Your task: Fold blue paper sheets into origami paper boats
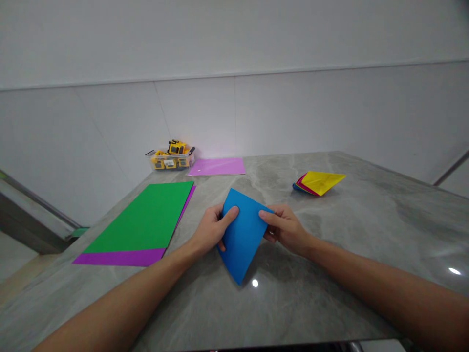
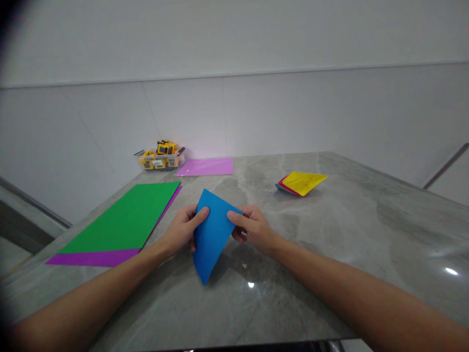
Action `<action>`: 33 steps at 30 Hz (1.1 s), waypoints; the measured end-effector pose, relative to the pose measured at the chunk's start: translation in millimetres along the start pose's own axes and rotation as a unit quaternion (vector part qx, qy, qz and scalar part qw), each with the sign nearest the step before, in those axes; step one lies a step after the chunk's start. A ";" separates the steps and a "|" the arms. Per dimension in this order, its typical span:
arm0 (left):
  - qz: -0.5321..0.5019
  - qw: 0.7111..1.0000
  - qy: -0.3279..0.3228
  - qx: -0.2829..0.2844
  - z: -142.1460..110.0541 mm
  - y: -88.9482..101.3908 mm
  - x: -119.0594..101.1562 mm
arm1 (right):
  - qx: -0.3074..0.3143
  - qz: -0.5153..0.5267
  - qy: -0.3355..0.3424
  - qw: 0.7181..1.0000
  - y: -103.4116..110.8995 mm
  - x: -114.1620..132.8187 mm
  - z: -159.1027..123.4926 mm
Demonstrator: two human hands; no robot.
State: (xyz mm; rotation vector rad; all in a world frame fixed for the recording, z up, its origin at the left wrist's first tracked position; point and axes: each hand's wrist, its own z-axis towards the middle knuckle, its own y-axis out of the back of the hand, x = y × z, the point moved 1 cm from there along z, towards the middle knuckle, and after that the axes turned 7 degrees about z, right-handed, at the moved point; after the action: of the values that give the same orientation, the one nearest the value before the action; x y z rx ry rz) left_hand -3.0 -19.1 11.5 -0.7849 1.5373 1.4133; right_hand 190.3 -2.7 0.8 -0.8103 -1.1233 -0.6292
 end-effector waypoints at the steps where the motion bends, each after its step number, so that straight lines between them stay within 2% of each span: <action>1: 0.031 0.999 -0.010 0.000 -0.4 -0.1 0.4 | 0.008 -0.001 -0.006 1.000 -0.1 0.4 -0.2; 3: 0.108 0.992 -0.053 -0.029 -1.2 0.0 0.5 | 0.007 -0.008 -0.015 1.000 0.1 1.6 0.0; 6: 0.219 0.965 -0.127 -0.074 -2.5 -0.2 -0.3 | -0.037 -0.027 -0.014 0.999 1.0 2.8 1.4; 9: 0.281 0.947 -0.150 -0.049 -3.0 -0.4 -0.8 | -0.058 -0.037 -0.017 0.997 0.1 1.8 2.5; 15: 0.347 0.925 -0.154 -0.008 -0.7 3.4 -0.5 | -0.014 -0.082 -0.012 0.996 -5.6 -1.4 0.1; 18: 0.342 0.922 -0.179 0.021 0.1 2.9 0.8 | 0.002 -0.130 0.013 0.991 -7.9 -0.3 -2.9; 22: 0.280 0.938 -0.200 0.027 -1.3 -0.1 0.1 | 0.002 -0.151 0.037 0.988 -10.6 1.8 -5.7; 28: 0.257 0.952 -0.162 0.035 -5.5 -2.9 -4.7 | 0.004 -0.191 0.052 0.980 -11.7 1.2 -6.1; 33: 0.246 0.957 -0.149 0.039 -6.9 -2.9 -7.8 | 0.017 -0.242 0.090 0.966 -11.6 1.5 -5.8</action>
State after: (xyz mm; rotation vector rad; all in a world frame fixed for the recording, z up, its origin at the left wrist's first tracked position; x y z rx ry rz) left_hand 1.5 -27.2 17.1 -0.1215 1.5967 1.7204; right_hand 184.7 -14.1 3.7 -0.4353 -1.1665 -1.0650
